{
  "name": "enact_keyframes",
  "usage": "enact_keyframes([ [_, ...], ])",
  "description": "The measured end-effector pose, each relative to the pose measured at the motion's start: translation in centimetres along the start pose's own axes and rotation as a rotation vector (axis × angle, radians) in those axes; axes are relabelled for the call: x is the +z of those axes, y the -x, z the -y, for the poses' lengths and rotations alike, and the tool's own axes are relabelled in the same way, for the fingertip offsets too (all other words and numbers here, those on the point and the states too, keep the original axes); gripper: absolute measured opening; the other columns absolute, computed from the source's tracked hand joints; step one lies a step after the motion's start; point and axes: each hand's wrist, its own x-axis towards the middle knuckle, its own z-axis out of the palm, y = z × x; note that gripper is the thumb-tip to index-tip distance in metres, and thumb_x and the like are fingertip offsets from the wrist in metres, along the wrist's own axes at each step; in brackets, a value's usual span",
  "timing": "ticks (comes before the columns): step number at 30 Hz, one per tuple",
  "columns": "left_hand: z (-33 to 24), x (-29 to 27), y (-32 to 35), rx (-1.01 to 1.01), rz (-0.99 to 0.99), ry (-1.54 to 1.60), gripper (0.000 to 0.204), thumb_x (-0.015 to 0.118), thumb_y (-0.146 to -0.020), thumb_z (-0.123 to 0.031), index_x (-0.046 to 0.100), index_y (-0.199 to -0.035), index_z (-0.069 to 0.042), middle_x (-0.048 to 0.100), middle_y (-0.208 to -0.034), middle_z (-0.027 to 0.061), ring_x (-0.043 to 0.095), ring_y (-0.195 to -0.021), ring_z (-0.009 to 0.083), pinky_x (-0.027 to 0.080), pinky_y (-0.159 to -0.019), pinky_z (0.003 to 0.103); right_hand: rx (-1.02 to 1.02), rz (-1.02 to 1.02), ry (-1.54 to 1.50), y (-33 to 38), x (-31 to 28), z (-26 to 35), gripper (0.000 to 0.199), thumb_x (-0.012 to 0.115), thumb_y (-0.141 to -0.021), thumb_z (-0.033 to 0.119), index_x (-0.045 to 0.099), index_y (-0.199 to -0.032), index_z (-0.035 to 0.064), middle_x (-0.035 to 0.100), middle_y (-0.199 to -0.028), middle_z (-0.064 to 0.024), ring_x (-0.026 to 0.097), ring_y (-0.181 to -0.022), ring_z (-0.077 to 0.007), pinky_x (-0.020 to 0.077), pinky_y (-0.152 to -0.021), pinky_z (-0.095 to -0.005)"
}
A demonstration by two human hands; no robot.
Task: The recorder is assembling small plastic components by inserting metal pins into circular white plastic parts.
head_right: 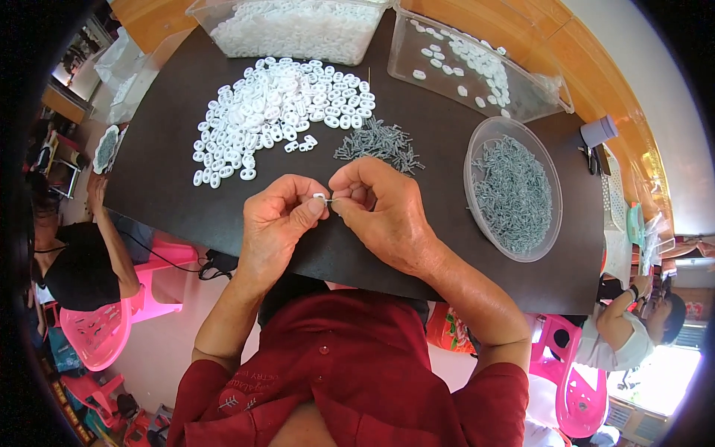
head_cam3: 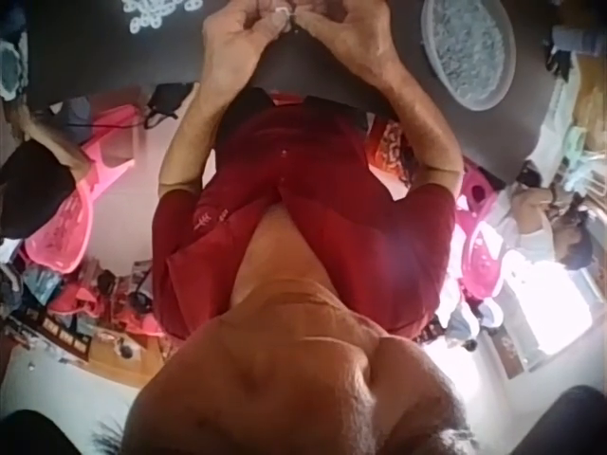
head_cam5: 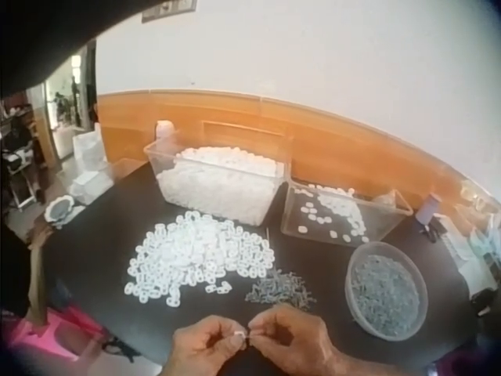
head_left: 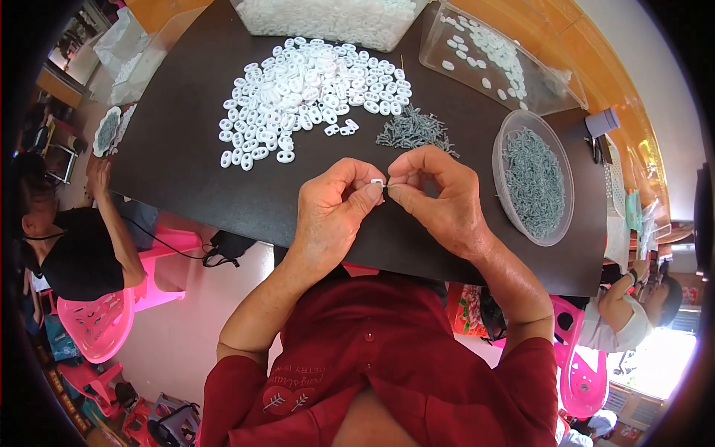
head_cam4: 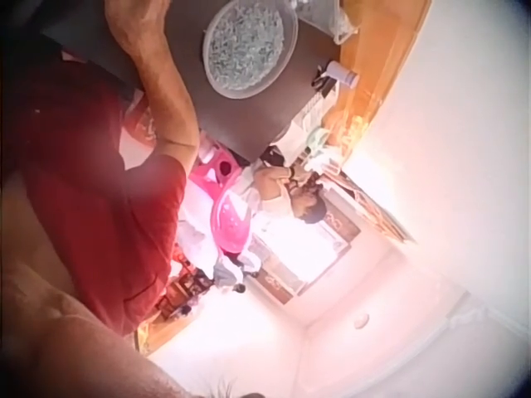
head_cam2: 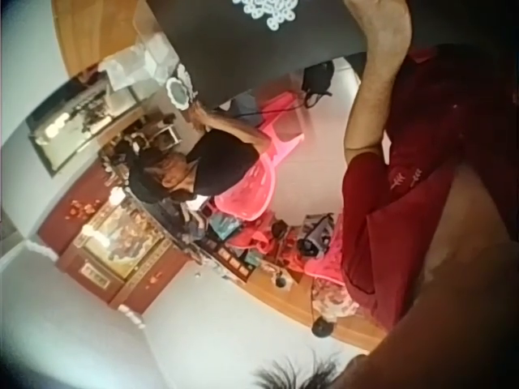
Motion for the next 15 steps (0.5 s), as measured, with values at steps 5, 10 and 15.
enact_keyframes([
  [5, 0.17, 0.12, 0.2, 0.044, -0.04, -0.04, 0.008, 0.059, -0.09, -0.006, 0.059, -0.089, 0.001, 0.055, -0.074, -0.0025, 0.046, -0.066, 0.0036, 0.041, -0.061, 0.018, 0.021, 0.002, -0.027, 0.03, 0.24, 0.06, 0.017, 0.066, -0.076, -0.002, 0.061, -0.091, 0.0007, 0.059, -0.082, -0.0004, 0.053, -0.074, -0.0058, 0.0439, -0.067, -0.0216],
  [10, -0.2, 0.24, 0.3, 0.058, -0.055, 0.034, 0.008, 0.059, -0.09, -0.006, 0.058, -0.091, 0.002, 0.055, -0.076, -0.0017, 0.046, -0.069, 0.0038, 0.041, -0.063, 0.018, 0.041, -0.02, -0.077, 0.04, 0.46, 0.17, 0.016, 0.067, -0.078, -0.002, 0.061, -0.092, 0.0003, 0.06, -0.086, -0.0015, 0.055, -0.077, -0.0062, 0.0451, -0.069, -0.0216],
  [15, -0.39, -0.32, 0.34, 0.023, -0.027, 0.055, 0.011, 0.061, -0.089, -0.009, 0.059, -0.094, 0.001, 0.059, -0.08, 0.0008, 0.05, -0.072, 0.0051, 0.04, -0.065, 0.018, 0.041, 0.011, -0.144, -0.14, 0.44, 0.09, 0.016, 0.067, -0.078, -0.002, 0.06, -0.092, 0.0005, 0.06, -0.086, -0.0013, 0.055, -0.078, -0.0063, 0.0454, -0.07, -0.0216],
])
